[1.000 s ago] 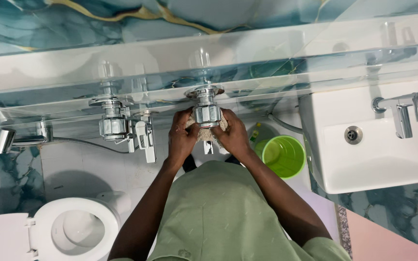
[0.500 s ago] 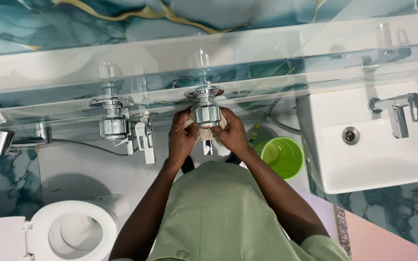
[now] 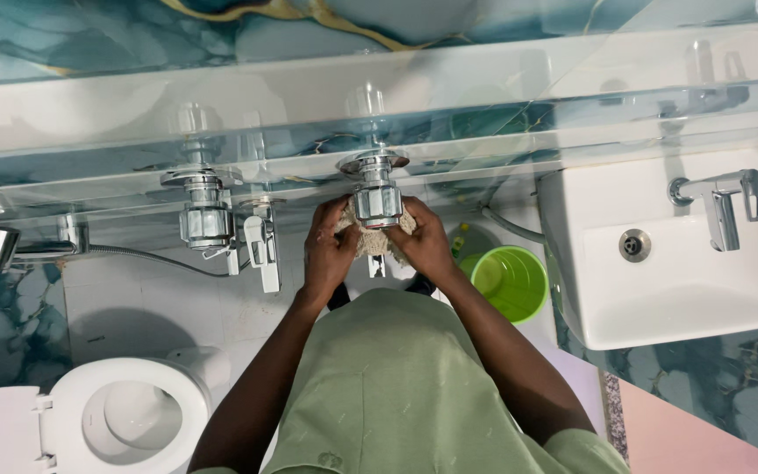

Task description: The person wipes several chrome bathroom faucets and a white sink basin using a cloth.

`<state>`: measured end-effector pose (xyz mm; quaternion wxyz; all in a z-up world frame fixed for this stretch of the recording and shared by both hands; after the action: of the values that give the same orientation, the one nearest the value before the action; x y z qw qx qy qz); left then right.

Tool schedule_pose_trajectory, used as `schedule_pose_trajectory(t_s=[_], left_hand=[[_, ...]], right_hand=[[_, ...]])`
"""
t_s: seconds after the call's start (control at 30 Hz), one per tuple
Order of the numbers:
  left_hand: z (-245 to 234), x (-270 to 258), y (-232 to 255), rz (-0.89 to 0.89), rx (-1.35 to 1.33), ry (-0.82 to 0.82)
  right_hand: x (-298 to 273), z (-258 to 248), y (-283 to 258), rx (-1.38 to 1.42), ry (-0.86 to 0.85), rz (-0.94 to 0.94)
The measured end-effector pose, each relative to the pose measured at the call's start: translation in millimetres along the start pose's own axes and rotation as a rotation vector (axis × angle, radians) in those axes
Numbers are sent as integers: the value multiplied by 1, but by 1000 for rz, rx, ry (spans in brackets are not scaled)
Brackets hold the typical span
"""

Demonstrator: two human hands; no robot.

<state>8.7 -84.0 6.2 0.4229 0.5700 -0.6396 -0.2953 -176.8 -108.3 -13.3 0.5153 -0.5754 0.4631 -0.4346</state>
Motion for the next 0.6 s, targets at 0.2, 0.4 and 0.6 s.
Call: schedule_pose_trajectory(t_s=[0.2,0.4,0.6], left_hand=[[1,-15,-6,38,-126,-13],[9,-80,-21,89,-253,-128],[18,-88,-38,-54,-251,-140]], right_hand=[[-20,3,18,112,-47,0],[-79,3,43,103,-180,52],[-85,6,56,-6,-172,183]])
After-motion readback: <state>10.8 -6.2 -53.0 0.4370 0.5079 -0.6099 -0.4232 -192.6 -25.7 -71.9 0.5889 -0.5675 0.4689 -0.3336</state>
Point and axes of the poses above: each hand's wrist, its own x-axis towards the middle knuckle, its own z-axis out of the palm, y = z × x, the point moved 6 cm from there along x, towards the middle knuckle, and after that the axes turned 5 degrees about z, right-handed, at the moved point
